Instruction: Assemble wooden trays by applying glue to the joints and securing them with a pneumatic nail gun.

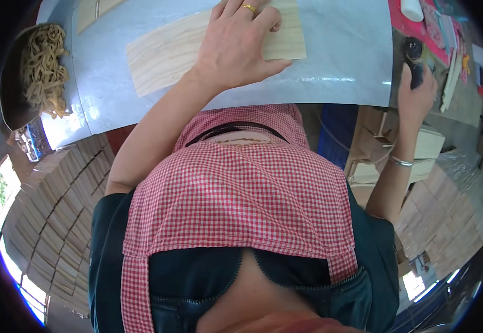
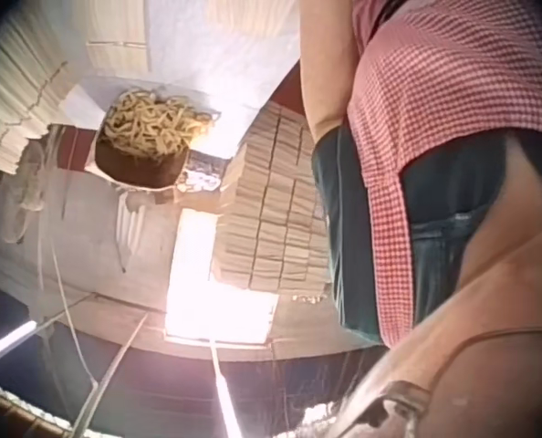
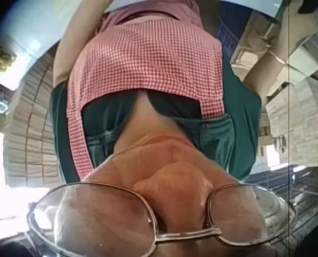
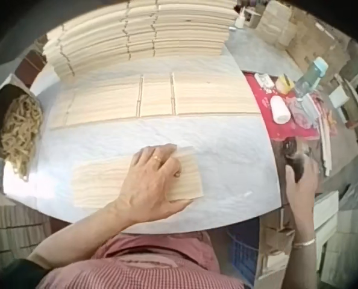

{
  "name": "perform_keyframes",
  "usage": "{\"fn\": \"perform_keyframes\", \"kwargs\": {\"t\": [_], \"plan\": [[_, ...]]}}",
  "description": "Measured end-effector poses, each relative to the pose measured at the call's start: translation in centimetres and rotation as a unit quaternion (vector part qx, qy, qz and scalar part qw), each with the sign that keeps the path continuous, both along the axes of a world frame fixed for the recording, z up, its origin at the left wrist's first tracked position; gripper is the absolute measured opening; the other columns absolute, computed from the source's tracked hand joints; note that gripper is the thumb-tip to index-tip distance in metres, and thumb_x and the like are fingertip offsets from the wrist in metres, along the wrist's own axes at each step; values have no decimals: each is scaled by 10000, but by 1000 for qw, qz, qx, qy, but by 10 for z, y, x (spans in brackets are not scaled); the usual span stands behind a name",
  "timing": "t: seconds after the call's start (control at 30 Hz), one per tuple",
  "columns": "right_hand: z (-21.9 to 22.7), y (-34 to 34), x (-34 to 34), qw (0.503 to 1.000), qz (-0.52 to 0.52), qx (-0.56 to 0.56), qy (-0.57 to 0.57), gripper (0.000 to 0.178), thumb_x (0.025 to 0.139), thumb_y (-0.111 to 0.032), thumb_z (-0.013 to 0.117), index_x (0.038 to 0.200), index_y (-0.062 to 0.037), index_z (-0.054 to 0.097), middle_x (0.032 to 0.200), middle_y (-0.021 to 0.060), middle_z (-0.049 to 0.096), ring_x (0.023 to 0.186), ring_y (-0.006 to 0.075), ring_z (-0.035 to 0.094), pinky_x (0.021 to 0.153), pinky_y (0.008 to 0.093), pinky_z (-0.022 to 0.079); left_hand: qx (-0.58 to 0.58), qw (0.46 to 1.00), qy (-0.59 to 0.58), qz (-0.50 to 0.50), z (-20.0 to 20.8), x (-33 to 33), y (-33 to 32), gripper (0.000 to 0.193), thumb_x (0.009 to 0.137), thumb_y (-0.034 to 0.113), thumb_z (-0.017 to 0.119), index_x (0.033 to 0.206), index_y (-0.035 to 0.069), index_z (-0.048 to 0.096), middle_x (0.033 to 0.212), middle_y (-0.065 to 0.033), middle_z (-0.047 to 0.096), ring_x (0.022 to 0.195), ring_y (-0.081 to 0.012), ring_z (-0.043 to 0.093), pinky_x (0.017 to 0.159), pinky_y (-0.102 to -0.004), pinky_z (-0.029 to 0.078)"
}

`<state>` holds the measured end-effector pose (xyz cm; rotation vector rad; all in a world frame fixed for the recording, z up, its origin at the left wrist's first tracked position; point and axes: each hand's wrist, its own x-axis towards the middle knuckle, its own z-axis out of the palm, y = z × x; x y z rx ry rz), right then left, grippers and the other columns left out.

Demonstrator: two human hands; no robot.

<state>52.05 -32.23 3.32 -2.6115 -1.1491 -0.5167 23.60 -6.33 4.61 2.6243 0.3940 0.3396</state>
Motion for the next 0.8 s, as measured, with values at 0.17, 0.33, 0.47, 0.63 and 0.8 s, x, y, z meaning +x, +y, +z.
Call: {"fn": "perform_keyframes", "kwargs": {"t": [0.17,0.33,0.47,0.63,0.8], "plan": [[-20,-31,48,962,-170,-155,145,514,860,-310,765,1189,54,615,1185,255,661,1054,390,650,919,459,507,-2,1000,-24,-11,-5,-1,4,510,789,433,790,1035,63,540,1334,-222,508,1200,-391,486,1095,-508,349],[-47,-58,100,985,-132,-97,48,488,853,-291,755,1153,69,619,986,220,703,829,332,709,744,418,552,-88,995,49,-19,4,0,4,523,787,421,777,1080,47,558,1345,-229,518,1221,-377,496,1117,-498,346],[18,-25,76,948,-182,-76,251,412,865,-266,751,1093,59,640,798,141,679,599,243,651,576,344,515,-50,999,-1,-7,-10,1,4,542,777,416,770,1102,29,576,1338,-233,532,1230,-370,503,1121,-484,348],[90,5,-20,911,-169,2,376,344,870,-253,771,1013,41,663,644,55,618,429,133,533,440,253,424,-83,989,125,13,14,8,4,556,755,407,767,1106,10,597,1300,-232,557,1206,-370,519,1108,-469,363],[130,24,-125,894,-74,12,443,243,887,-175,775,983,27,679,646,22,618,442,82,475,418,222,373,-87,983,159,-2,21,8,5,545,736,393,771,1088,6,614,1252,-226,576,1174,-366,533,1085,-463,382]]}}
